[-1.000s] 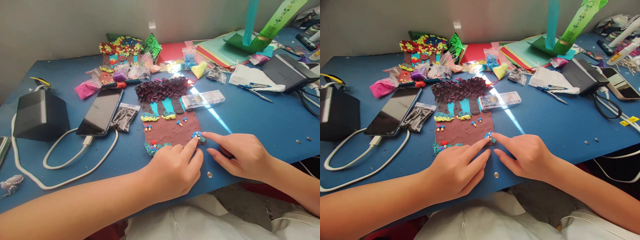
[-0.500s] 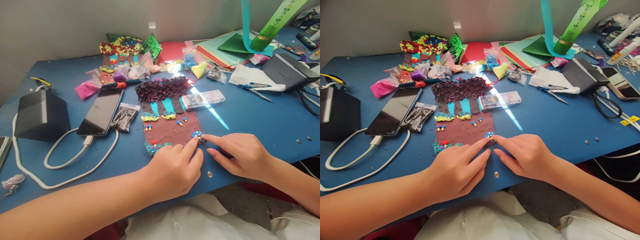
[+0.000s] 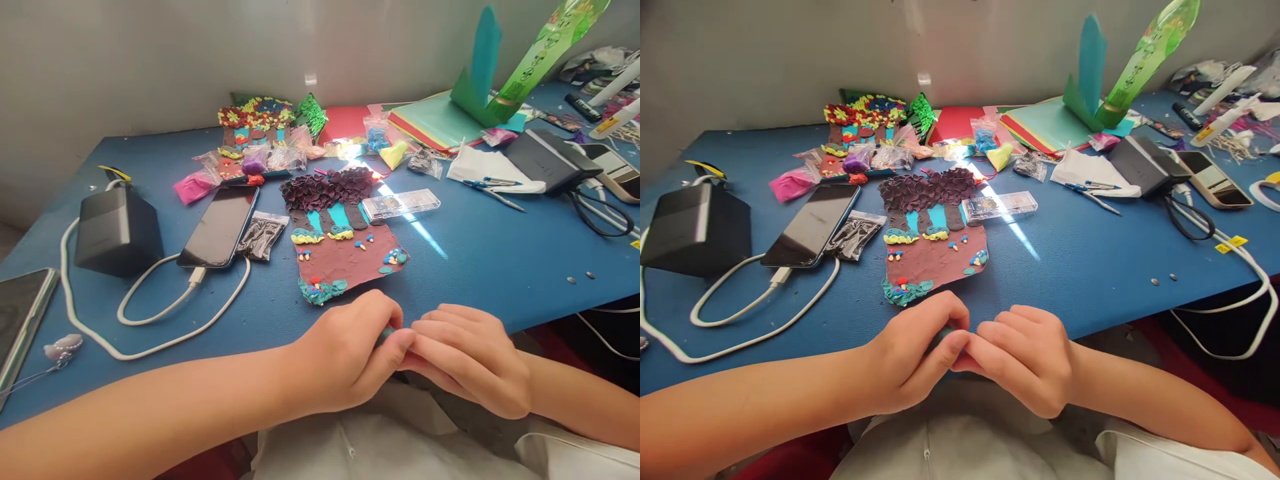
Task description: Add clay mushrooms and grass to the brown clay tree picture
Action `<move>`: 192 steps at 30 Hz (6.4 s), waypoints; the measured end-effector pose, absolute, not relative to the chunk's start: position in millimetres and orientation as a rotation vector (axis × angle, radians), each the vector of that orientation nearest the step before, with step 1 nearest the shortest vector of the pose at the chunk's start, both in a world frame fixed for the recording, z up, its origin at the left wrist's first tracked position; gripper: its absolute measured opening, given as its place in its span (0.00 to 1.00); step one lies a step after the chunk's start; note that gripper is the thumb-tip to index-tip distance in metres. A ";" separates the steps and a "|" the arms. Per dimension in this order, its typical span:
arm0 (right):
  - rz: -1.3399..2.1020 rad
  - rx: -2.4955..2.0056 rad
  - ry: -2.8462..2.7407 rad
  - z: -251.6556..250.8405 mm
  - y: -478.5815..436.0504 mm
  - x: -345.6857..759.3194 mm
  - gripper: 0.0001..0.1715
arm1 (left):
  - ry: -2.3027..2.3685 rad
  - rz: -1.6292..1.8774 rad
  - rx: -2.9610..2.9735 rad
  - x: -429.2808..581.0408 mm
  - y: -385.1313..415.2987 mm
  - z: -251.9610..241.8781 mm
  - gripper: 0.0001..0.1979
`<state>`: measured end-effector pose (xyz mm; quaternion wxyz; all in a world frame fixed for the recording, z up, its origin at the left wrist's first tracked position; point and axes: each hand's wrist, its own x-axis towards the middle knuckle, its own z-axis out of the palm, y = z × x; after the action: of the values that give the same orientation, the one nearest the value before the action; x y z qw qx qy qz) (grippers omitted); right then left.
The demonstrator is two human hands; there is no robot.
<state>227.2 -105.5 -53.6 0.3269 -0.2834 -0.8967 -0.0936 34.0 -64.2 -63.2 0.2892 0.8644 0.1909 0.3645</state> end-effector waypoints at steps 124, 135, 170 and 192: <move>0.035 -0.658 -2.018 -26.6 -2.7 225.9 0.04 | 1.005 0.931 1.342 13.9 -30.0 -11.6 0.04; 0.185 -0.435 -2.126 -35.3 -0.2 220.6 0.09 | 0.681 0.913 0.961 21.0 -25.5 -25.1 0.10; -0.323 -0.274 -2.218 -39.9 1.0 216.9 0.18 | 0.888 1.035 0.951 15.6 -19.6 -18.5 0.08; -0.087 -0.523 -2.167 -34.5 -22.2 205.8 0.23 | 0.818 0.763 1.483 14.6 -33.7 -15.5 0.20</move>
<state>205.8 -22.2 -34.5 0.4398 -0.2106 -0.8723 -0.0352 14.6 -33.7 -15.5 0.5987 0.6394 0.3528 0.3288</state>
